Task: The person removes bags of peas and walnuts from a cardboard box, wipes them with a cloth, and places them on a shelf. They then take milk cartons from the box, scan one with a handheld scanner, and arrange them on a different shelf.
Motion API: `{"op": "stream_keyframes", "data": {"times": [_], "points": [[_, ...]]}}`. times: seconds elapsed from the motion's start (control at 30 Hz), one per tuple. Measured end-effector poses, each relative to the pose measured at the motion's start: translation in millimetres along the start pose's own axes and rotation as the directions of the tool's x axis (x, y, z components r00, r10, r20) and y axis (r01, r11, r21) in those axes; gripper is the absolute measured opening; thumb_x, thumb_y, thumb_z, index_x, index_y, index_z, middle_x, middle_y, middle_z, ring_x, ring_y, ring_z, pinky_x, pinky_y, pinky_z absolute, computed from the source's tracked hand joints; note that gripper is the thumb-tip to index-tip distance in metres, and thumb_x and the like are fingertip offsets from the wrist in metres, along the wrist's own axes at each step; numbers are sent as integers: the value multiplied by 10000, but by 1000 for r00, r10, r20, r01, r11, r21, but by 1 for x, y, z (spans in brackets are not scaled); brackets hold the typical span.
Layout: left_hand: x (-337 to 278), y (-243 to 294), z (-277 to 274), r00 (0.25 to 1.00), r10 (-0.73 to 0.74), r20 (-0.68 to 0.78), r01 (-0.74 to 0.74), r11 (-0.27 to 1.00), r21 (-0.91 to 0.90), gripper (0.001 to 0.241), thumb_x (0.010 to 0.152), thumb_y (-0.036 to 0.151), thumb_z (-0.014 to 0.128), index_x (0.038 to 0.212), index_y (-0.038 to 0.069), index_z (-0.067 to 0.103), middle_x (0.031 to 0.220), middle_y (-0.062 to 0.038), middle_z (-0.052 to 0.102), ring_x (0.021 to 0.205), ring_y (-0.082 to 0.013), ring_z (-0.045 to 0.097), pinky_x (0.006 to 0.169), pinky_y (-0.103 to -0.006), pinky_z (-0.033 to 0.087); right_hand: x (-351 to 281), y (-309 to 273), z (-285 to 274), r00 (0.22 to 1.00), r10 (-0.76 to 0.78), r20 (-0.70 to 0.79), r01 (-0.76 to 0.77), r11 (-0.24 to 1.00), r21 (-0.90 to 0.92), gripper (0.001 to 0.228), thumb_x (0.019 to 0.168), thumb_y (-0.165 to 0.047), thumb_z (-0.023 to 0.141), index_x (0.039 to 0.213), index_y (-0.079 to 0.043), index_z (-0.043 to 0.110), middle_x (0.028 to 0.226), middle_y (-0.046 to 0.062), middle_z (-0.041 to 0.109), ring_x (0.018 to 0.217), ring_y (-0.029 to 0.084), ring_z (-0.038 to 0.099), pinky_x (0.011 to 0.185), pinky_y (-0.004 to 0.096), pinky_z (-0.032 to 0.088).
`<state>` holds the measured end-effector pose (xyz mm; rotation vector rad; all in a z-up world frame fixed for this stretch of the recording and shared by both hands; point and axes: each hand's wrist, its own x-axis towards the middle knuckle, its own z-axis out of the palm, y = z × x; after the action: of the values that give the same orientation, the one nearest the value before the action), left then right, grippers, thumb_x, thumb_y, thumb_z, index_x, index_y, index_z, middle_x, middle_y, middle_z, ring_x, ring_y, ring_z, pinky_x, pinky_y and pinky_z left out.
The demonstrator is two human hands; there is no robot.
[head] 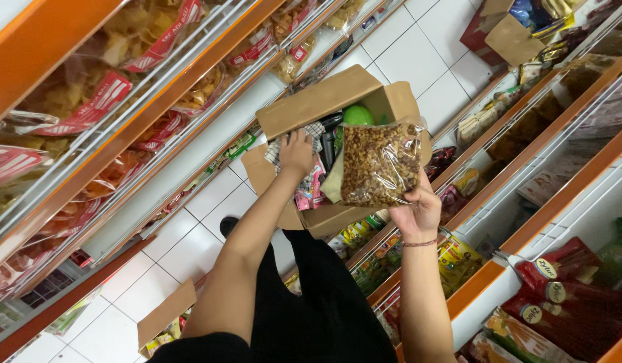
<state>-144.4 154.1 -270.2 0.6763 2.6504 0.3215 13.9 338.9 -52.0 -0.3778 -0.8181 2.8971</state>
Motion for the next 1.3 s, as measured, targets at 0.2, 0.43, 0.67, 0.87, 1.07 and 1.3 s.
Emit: {"op": "stream_keyframes", "data": {"times": [0.2, 0.43, 0.67, 0.87, 1.07, 1.3], "points": [[-40, 25, -87, 962, 136, 237, 266, -261, -928, 701, 991, 661, 300, 1293, 120, 627, 1291, -37, 674, 1227, -203, 621, 1059, -460, 475, 12, 15, 14, 999, -33, 4, 33, 999, 13, 864, 686, 25, 477, 1545, 41, 380, 1517, 203, 517, 1417, 373, 504, 1251, 558, 352], [-117, 39, -183, 934, -14, -357, -357, -95, -929, 254, 1021, 157, 728, 1207, -9, 677, 1091, -25, 720, 983, -79, 636, 879, -289, 535, 20, 22, 47, 979, -23, 204, 118, 878, -464, 681, 866, -58, 636, 1521, -16, 455, 1444, 115, 578, 1336, 267, 554, 1155, 427, 444], [-196, 36, -269, 861, -145, -488, -460, 189, -868, 284, 944, 99, 785, 1194, 1, 695, 966, 1, 729, 858, -40, 631, 755, -240, 531, 34, 30, 93, 900, -345, 267, 401, 410, -819, 354, 1126, -274, 543, 1167, 47, 688, 1082, 59, 722, 980, 113, 641, 882, 254, 519], [-245, 35, -318, 736, -270, -620, -520, 361, -774, 241, 932, 118, 810, 1121, 10, 707, 924, -21, 773, 820, -36, 690, 758, -226, 562, 33, 49, 144, 795, -433, 424, 582, 347, -736, 388, 1127, -306, 580, 1032, 57, 680, 977, 59, 698, 860, 77, 596, 771, 223, 475], [-286, 22, -355, 608, -376, -699, -497, 506, -705, 211, 922, 108, 802, 1078, 1, 709, 886, -40, 773, 787, -48, 701, 733, -217, 553, 43, 56, 190, 868, -255, 426, 470, 698, -540, 222, 1050, -128, 700, 1069, 91, 671, 994, 75, 682, 910, 112, 597, 845, 249, 481], [-317, 2, -359, 532, -479, -698, -421, 566, -709, 180, 921, 99, 828, 990, -9, 703, 787, -57, 740, 679, -71, 621, 650, -241, 497, 41, 54, 244, 846, -106, 523, 360, 837, -412, 116, 1006, -29, 684, 1010, 85, 705, 1067, 141, 696, 942, 168, 635, 842, 262, 508]]}}
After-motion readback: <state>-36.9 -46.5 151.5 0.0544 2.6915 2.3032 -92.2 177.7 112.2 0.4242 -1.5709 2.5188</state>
